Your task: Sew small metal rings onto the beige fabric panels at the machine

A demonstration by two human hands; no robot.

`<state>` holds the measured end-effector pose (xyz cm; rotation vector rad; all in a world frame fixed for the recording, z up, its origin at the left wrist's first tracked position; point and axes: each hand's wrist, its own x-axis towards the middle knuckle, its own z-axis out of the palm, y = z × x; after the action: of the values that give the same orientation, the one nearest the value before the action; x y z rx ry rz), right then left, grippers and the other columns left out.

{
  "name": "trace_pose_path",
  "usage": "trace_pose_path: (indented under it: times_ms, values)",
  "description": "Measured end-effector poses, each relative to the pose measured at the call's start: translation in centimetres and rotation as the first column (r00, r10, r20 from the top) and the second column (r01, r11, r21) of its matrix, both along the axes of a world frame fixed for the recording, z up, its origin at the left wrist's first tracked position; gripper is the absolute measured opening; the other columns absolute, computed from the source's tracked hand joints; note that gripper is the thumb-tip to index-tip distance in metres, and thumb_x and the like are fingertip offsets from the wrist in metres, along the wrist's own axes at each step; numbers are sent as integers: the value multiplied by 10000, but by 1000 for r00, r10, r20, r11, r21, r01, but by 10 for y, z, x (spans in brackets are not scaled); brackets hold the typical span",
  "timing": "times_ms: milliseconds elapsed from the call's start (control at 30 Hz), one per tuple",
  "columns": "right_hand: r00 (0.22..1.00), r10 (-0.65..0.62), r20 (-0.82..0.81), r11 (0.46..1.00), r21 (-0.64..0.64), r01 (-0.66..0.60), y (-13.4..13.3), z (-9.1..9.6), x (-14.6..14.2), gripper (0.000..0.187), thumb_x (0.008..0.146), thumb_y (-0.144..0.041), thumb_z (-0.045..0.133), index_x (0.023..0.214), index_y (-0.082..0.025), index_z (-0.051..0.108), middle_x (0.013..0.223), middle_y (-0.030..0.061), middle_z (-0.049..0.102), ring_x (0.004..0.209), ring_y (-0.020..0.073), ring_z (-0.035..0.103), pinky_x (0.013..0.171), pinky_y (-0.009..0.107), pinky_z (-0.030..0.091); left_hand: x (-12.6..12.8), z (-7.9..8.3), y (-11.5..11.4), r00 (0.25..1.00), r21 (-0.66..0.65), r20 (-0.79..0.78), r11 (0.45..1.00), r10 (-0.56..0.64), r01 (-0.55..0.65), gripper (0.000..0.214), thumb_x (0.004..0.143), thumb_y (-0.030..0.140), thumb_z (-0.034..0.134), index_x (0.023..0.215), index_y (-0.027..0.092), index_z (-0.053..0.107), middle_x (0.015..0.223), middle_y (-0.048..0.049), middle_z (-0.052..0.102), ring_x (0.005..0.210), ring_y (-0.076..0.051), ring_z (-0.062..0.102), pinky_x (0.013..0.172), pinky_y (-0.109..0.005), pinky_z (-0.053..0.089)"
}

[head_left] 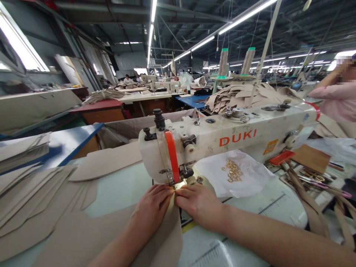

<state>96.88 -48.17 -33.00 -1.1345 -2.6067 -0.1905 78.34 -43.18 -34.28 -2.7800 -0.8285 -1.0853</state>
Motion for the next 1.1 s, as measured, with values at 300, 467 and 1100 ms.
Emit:
trace_pose_path:
  times_ms: [300, 467, 1100]
  values:
    - [1000, 18, -18, 999, 29, -17, -7, -1, 1, 87, 910, -208, 520, 933, -154, 584, 1031, 37, 641, 1016, 165, 528, 914, 291, 410, -3, 8, -12, 996, -91, -83, 995, 28, -35, 274, 898, 228, 415, 933, 173, 681, 948, -75, 704, 913, -193, 637, 847, -343, 555]
    - [990, 142, 25, 989, 42, -143, -12, -4, 4, 148, 945, -223, 450, 941, -164, 586, 994, 24, 637, 982, 153, 535, 915, 278, 404, -8, 4, -18, 978, -67, -191, 993, 80, -94, 320, 908, 216, 381, 1050, 129, 655, 1076, -98, 682, 1025, -198, 618, 918, -340, 522]
    - [990, 132, 38, 991, -13, -132, -5, 0, 5, 125, 931, -218, 478, 905, -154, 583, 987, 28, 645, 955, 153, 552, 892, 264, 404, -5, 6, -13, 960, -91, -247, 983, 135, -161, 352, 910, 253, 349, 1018, 155, 669, 1067, -89, 689, 979, -194, 649, 898, -330, 522]
